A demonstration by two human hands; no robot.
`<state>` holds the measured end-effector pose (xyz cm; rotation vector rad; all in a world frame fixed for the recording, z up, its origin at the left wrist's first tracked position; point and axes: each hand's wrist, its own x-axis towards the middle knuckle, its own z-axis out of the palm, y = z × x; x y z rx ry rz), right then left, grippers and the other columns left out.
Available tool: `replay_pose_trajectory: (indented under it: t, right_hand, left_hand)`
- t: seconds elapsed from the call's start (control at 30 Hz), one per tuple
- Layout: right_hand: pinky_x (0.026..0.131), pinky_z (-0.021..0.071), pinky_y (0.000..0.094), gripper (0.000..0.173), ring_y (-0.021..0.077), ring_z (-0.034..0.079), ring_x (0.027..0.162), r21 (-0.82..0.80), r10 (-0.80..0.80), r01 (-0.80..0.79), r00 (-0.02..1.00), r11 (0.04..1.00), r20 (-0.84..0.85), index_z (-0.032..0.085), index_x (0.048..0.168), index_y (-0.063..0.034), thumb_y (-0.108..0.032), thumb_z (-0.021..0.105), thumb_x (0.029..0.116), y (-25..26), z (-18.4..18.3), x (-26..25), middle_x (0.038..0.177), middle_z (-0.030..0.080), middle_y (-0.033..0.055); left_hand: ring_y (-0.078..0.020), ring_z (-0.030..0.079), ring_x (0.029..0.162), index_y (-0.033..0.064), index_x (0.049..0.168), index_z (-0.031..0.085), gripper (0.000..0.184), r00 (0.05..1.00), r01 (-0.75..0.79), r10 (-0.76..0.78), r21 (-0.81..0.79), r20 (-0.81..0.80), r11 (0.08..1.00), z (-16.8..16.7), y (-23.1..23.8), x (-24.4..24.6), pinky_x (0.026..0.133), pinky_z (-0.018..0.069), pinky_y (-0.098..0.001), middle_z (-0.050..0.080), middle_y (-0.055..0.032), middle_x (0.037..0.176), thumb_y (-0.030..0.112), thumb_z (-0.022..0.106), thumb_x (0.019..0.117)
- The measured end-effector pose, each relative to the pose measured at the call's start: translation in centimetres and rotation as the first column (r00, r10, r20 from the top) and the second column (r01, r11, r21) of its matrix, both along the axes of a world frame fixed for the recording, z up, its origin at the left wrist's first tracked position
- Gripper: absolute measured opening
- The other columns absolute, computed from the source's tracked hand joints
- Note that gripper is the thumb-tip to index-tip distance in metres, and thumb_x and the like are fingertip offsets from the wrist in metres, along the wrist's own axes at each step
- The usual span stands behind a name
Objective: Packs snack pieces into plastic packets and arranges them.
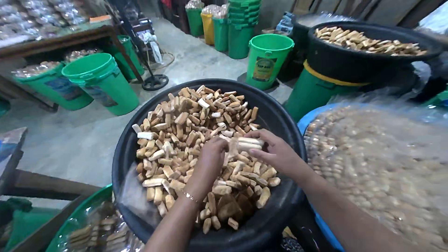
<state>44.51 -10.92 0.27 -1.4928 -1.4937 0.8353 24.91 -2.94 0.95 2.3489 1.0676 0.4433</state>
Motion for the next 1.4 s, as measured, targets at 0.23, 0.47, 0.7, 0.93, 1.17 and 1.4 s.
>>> replay_pose_trajectory:
  t: [0.23,0.47,0.7,0.93,1.17,1.4]
  right_hand:
    - [0.070,0.0554,0.0204,0.033,0.0032,0.063,0.076,-0.134,0.009,-0.057,0.942,0.989,-0.336,0.059,0.131,-0.0027,-0.006,0.056,0.0980,-1.3,-1.3,2.9,0.105,0.067,-0.0001]
    - [0.065,0.0527,0.0171,0.028,0.0015,0.060,0.069,-0.110,0.042,-0.082,0.943,0.991,-0.330,0.064,0.127,-0.0070,-0.006,0.059,0.0994,-1.7,0.9,3.1,0.092,0.068,-0.0020]
    - [0.060,0.0522,0.0142,0.035,0.0008,0.061,0.067,-0.025,0.134,-0.148,0.942,0.989,-0.307,0.064,0.128,-0.0097,-0.002,0.057,0.0948,-3.7,2.7,5.6,0.095,0.070,-0.0007]
    - [0.061,0.0493,0.0130,0.028,-0.0036,0.058,0.067,-0.084,0.105,-0.117,0.985,0.990,-0.140,0.066,0.124,-0.0074,-0.010,0.067,0.0954,-4.2,2.8,4.6,0.089,0.068,-0.0038]
    - [0.069,0.0597,0.0370,0.031,0.0246,0.069,0.077,0.365,-0.125,-0.086,0.848,0.927,0.516,0.070,0.126,-0.0034,-0.012,0.069,0.0955,-2.5,-1.4,1.4,0.099,0.071,0.0167]
    - [0.091,0.0551,0.0462,0.034,0.0335,0.067,0.103,-0.132,0.105,-0.039,0.834,0.991,0.542,0.061,0.136,0.0001,-0.005,0.058,0.1022,-1.2,2.4,-0.3,0.120,0.065,0.0223]
  left_hand:
    - [-0.0199,0.068,0.096,-0.0031,0.113,0.069,0.020,0.987,-0.102,0.116,-0.128,0.115,0.987,-2.6,1.4,-1.2,0.090,0.0549,-0.0342,0.068,-0.0167,0.111,0.008,0.057,0.1010]
    - [-0.0104,0.068,0.095,0.0003,0.117,0.071,0.022,0.954,0.284,-0.283,-0.582,0.095,0.762,-4.9,-0.6,0.9,0.092,0.0552,-0.0308,0.072,-0.0086,0.110,0.005,0.055,0.1024]
    - [-0.0238,0.066,0.093,-0.0053,0.111,0.065,0.022,0.945,0.262,-0.321,-0.434,-0.068,0.862,-5.4,-2.9,3.1,0.088,0.0531,-0.0397,0.068,-0.0173,0.101,0.014,0.060,0.1007]
    - [-0.0292,0.067,0.105,-0.0009,0.118,0.071,0.027,0.946,0.253,-0.294,-0.255,-0.137,0.933,-2.8,-2.3,3.4,0.095,0.0513,-0.0431,0.068,-0.0197,0.119,0.003,0.053,0.0986]
    - [-0.0173,0.065,0.098,0.0028,0.130,0.061,0.039,0.976,0.125,-0.093,-0.155,0.196,0.980,-1.8,-1.3,4.1,0.084,0.0555,-0.0327,0.060,-0.0153,0.128,0.001,0.065,0.0915]
    - [-0.0210,0.065,0.099,0.0032,0.148,0.050,0.056,0.981,0.069,-0.082,0.078,0.176,0.995,-1.6,-2.8,4.3,0.080,0.0557,-0.0348,0.044,-0.0183,0.153,-0.006,0.054,0.0929]
